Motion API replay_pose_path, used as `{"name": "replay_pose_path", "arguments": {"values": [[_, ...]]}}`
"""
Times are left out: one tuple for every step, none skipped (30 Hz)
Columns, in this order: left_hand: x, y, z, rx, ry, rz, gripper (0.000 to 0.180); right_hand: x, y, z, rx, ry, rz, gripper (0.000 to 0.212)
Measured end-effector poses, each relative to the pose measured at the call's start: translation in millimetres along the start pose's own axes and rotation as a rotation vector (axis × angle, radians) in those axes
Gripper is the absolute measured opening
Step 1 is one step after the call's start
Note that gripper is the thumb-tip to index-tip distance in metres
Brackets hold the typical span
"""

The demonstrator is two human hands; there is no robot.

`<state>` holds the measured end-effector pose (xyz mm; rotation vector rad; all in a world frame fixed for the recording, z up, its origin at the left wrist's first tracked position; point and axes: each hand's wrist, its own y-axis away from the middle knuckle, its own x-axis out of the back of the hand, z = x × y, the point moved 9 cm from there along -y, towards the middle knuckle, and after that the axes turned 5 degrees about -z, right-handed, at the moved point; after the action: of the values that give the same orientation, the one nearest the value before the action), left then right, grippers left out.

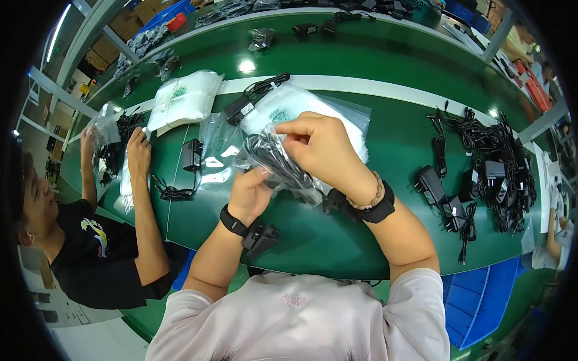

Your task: The person picks up a power adapter and a bundled cable, places them together into a plastic bag, and sets the bagged items aside. They then repeat this process with another adapter and cable.

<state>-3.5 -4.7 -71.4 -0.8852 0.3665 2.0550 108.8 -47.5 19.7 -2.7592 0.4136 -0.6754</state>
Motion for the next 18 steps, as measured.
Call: {"name": "replay_pose_path", "arguments": {"values": [[-2.9,0.1,2.2,-0.02,0.003,-0.016,0.039,-1.3,0.8,9.8,-0.074,-0.118,0.023,0.021],[-1.1,0.4,-0.2,-0.016,0.004,-0.017,0.039,-3.4,1.5,13.0,-0.077,-0.118,0.026,0.021],[3.6,0.9,-4.9,-0.005,0.03,-0.013,0.038,-7.6,2.0,15.8,-0.073,-0.103,0.006,0.02],[7.3,1.4,-7.6,0.002,0.056,-0.007,0.038,-11.7,1.5,17.4,-0.066,-0.09,-0.016,0.019],[10.0,1.6,-9.4,0.009,0.081,-0.002,0.038,-14.6,0.9,17.9,-0.058,-0.077,-0.039,0.018],[12.4,1.4,-10.2,0.009,0.08,-0.001,0.038,-13.9,0.2,19.1,-0.058,-0.078,-0.04,0.018],[16.0,0.8,-14.4,0.048,0.099,0.013,0.037,-15.8,-1.2,16.2,-0.014,0.036,-0.087,0.018],[18.8,0.0,-17.8,0.086,0.118,0.026,0.036,-17.8,-2.4,13.8,0.031,0.149,-0.133,0.019],[21.4,2.6,-21.7,0.127,0.138,0.045,0.035,-22.4,-0.3,12.1,0.072,0.258,-0.183,0.019],[22.5,4.1,-21.0,0.129,0.139,0.053,0.035,-20.9,0.7,9.6,0.069,0.252,-0.188,0.019],[21.4,1.4,-17.5,0.11,0.242,0.039,0.034,-18.9,-0.9,10.9,-0.028,0.023,-0.231,0.019],[20.5,-1.5,-13.3,0.09,0.346,0.024,0.033,-18.8,-1.3,11.0,-0.125,-0.206,-0.273,0.02],[20.5,-3.9,-8.5,0.068,0.449,0.008,0.033,-23.0,0.2,13.7,-0.221,-0.436,-0.314,0.021],[24.1,-6.6,-4.6,0.061,0.448,0.01,0.033,-21.6,0.4,14.7,-0.218,-0.435,-0.32,0.021],[31.9,-9.1,3.7,0.014,0.453,0.032,0.033,-20.1,0.5,8.9,-0.133,-0.428,-0.346,0.021],[38.9,-10.5,12.1,-0.034,0.457,0.054,0.033,-19.6,1.2,2.9,-0.047,-0.42,-0.372,0.022],[44.7,-10.3,18.3,-0.082,0.462,0.076,0.034,-21.0,1.7,-3.9,0.037,-0.413,-0.398,0.022],[45.9,-8.6,18.6,-0.09,0.463,0.078,0.034,-24.5,1.4,-3.7,0.041,-0.412,-0.406,0.022]]}}
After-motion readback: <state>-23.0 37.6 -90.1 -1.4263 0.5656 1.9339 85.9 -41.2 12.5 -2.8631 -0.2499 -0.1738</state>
